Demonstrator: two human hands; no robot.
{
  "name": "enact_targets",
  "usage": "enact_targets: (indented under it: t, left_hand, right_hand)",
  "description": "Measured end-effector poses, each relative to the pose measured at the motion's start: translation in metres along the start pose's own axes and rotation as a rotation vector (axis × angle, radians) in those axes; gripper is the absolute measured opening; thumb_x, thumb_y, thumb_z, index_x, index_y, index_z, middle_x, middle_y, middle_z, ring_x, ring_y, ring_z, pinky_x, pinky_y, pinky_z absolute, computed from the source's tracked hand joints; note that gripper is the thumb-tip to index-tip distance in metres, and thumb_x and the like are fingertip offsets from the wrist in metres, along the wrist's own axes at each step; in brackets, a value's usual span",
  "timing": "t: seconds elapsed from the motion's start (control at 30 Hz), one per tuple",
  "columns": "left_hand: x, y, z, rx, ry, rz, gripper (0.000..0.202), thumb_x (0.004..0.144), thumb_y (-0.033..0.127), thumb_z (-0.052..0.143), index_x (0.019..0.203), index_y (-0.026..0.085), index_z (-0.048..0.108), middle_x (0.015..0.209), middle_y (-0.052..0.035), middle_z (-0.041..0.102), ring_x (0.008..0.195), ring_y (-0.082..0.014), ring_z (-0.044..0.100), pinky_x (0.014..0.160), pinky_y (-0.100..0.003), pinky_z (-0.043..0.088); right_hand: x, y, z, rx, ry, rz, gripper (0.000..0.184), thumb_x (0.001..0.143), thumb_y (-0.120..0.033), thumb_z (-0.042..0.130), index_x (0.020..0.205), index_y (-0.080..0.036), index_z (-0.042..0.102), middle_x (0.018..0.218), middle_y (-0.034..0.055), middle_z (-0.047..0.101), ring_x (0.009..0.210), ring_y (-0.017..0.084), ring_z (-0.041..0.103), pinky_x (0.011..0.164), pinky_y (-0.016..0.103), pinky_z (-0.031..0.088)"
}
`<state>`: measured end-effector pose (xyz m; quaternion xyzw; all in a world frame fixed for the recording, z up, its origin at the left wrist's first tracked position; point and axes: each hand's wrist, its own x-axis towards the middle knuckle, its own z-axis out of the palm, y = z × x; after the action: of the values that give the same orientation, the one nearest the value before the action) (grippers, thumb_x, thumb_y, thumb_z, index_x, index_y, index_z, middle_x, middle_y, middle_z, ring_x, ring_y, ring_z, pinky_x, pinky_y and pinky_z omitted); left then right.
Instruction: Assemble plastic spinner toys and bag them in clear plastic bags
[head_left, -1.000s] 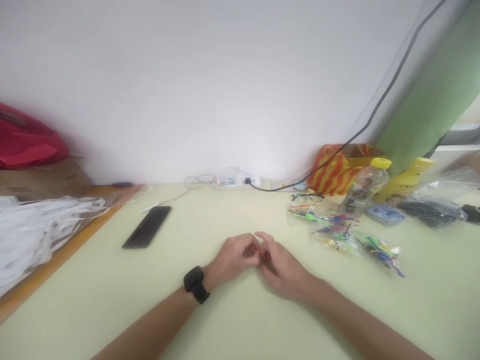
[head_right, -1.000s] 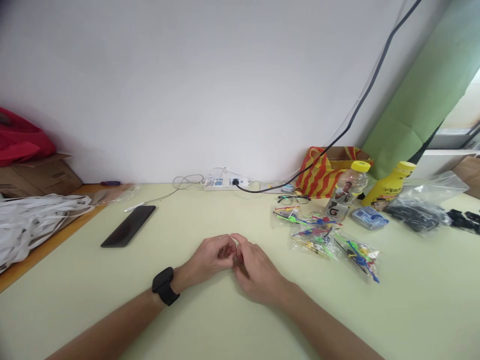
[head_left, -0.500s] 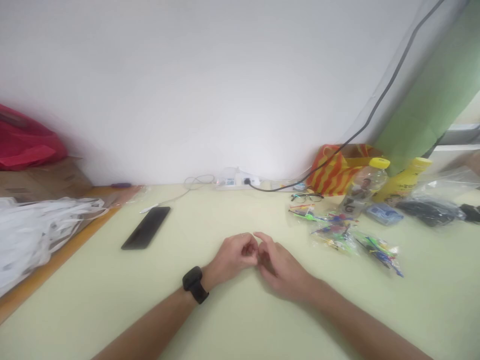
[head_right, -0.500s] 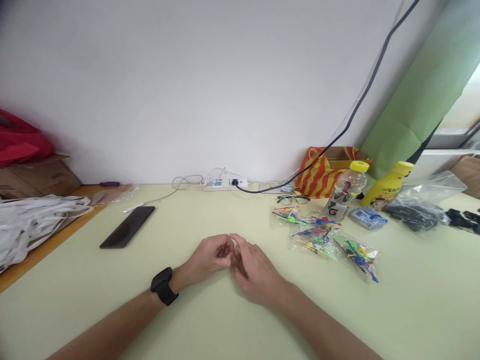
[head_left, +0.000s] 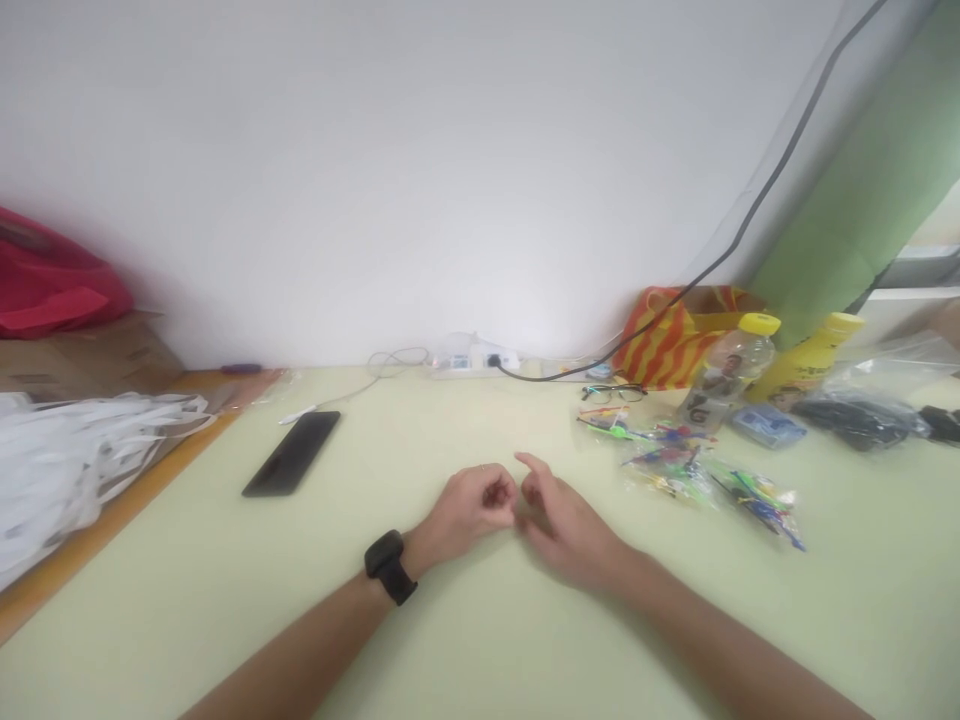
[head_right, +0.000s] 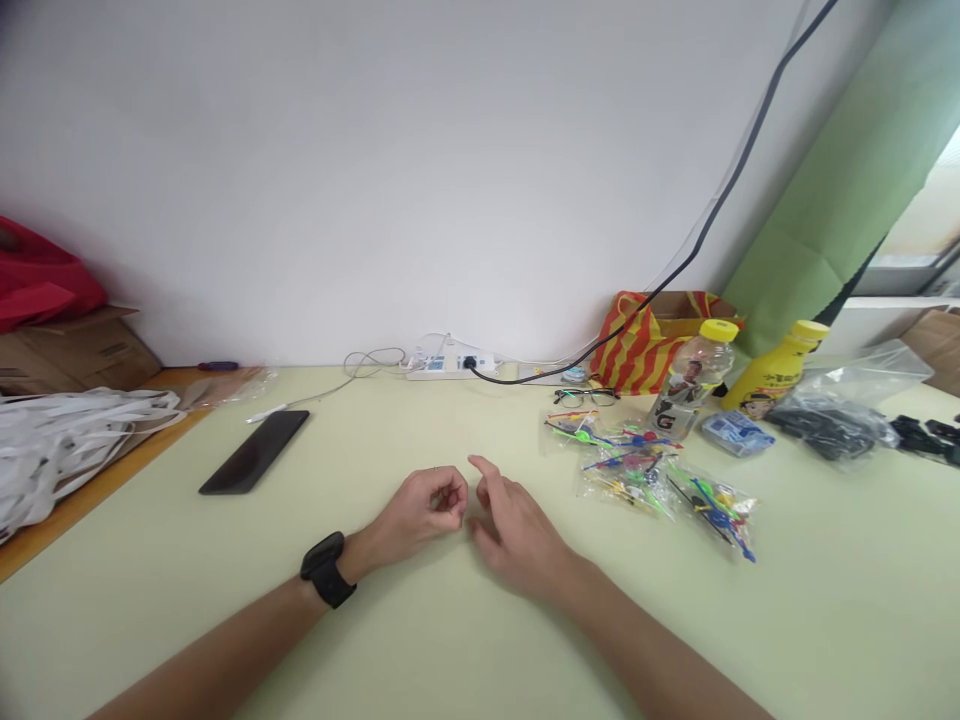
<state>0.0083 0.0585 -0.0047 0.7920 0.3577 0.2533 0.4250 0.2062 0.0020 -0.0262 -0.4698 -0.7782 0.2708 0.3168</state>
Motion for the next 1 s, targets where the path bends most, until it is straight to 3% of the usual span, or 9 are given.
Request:
enact_targets:
  t: [0.2, 0.33, 0.5, 0.73, 1.0]
  left_hand:
    - [0.0, 0.003, 0.001, 0.078, 0.115, 0.006, 0.008, 0.09, 0.021, 0.055, 0.088, 0.019, 0.063, 0.079, 0.0027, 0.063, 0.067, -0.0118, 0.049, 0.062, -0.025, 0.039]
    - [0.0, 0.006, 0.001, 0.151, 0.1, 0.043, 0.013, 0.092, 0.025, 0.058, 0.092, 0.02, 0.069, 0.083, 0.0018, 0.068, 0.066, -0.0118, 0.051, 0.063, -0.026, 0.04]
    - [-0.003, 0.005, 0.002, 0.24, 0.095, 0.13, 0.019, 0.096, 0.025, 0.055, 0.097, 0.023, 0.074, 0.084, 0.0015, 0.069, 0.067, -0.0121, 0.052, 0.067, -0.026, 0.042]
    - [-0.004, 0.0, 0.005, 0.382, 0.126, 0.248, 0.019, 0.096, 0.02, 0.054, 0.094, 0.022, 0.073, 0.079, 0.0008, 0.07, 0.068, -0.013, 0.056, 0.069, -0.027, 0.041]
    - [-0.002, -0.005, 0.009, 0.488, 0.178, 0.293, 0.016, 0.091, 0.018, 0.057, 0.081, 0.018, 0.07, 0.07, 0.0004, 0.069, 0.061, -0.0129, 0.055, 0.065, -0.028, 0.039]
  right_hand:
    - [0.002, 0.0, -0.006, 0.176, -0.004, 0.003, 0.057, 0.099, -0.017, 0.044, 0.151, -0.026, 0.022, 0.093, 0.0003, 0.058, 0.077, 0.017, 0.054, 0.077, 0.032, 0.046]
    - [0.003, 0.0, -0.006, 0.259, 0.016, 0.005, 0.046, 0.105, -0.023, 0.038, 0.149, -0.025, 0.024, 0.092, -0.0002, 0.06, 0.083, 0.017, 0.056, 0.082, 0.033, 0.045]
    - [0.004, 0.003, -0.005, 0.284, 0.041, 0.002, 0.044, 0.104, -0.022, 0.038, 0.147, -0.024, 0.029, 0.085, -0.0024, 0.057, 0.077, 0.016, 0.054, 0.076, 0.029, 0.044]
    - [0.005, 0.008, 0.0, 0.137, 0.046, -0.034, 0.052, 0.099, -0.013, 0.039, 0.149, -0.022, 0.027, 0.086, -0.0018, 0.058, 0.074, 0.015, 0.056, 0.075, 0.028, 0.047]
    - [0.002, 0.01, 0.01, -0.196, 0.053, -0.139, 0.057, 0.098, -0.011, 0.036, 0.154, -0.02, 0.027, 0.113, 0.0118, 0.069, 0.095, 0.023, 0.065, 0.088, 0.04, 0.053]
